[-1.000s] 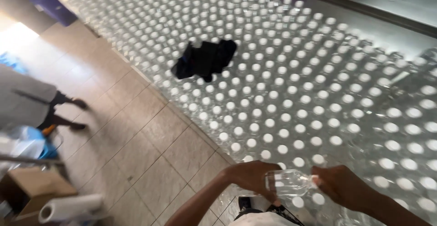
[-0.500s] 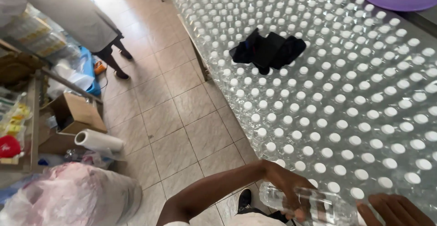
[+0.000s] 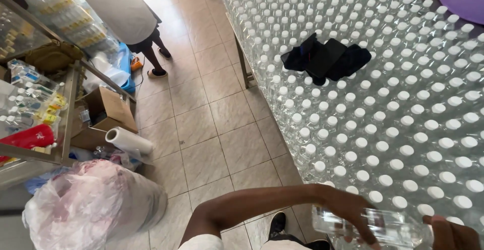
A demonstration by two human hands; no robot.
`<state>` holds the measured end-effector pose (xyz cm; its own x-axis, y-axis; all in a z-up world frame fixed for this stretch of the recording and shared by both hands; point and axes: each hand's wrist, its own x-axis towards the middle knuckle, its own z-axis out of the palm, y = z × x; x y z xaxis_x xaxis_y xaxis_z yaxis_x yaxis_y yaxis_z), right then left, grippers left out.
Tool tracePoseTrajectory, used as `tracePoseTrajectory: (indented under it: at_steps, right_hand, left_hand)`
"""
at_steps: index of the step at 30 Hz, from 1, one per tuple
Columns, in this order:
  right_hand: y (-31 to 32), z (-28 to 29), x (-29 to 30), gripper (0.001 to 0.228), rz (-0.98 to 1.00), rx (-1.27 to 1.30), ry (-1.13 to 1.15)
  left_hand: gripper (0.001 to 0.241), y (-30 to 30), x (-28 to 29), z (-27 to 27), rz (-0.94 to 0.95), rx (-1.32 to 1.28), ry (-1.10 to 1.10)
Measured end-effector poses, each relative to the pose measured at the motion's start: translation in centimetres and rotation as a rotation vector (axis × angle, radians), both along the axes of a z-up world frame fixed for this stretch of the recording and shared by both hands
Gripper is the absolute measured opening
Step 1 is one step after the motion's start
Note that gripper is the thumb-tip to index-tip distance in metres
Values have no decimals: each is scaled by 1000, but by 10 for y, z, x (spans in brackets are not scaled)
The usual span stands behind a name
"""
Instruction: Capping a large number of water bottles by hand on a production line.
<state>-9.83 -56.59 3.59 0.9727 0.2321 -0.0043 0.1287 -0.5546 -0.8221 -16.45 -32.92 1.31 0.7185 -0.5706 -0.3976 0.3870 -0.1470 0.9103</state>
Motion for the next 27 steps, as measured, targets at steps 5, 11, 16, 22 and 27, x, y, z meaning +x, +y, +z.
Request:
tracePoseTrajectory:
  at_steps: [5, 11, 16, 22, 27]
  right_hand:
    - [-91, -186, 124, 38, 228, -612, 311]
    - [-132, -144, 64, 37, -78, 218, 1090]
    - [-122, 5, 45, 83, -169, 44, 911]
    - [-140, 106, 29, 48, -108, 320, 484]
    - [-147, 167, 60, 49, -56, -350, 88]
  left_hand:
    - [97, -51, 21, -7, 13, 716, -452]
    - [32, -136, 4, 17, -43, 1572, -1420]
    - [32, -136, 36, 30, 43, 1523, -1712]
    - [97, -134, 53, 63, 10, 1249, -1508]
    - [118, -137, 56, 69, 160, 576, -1090]
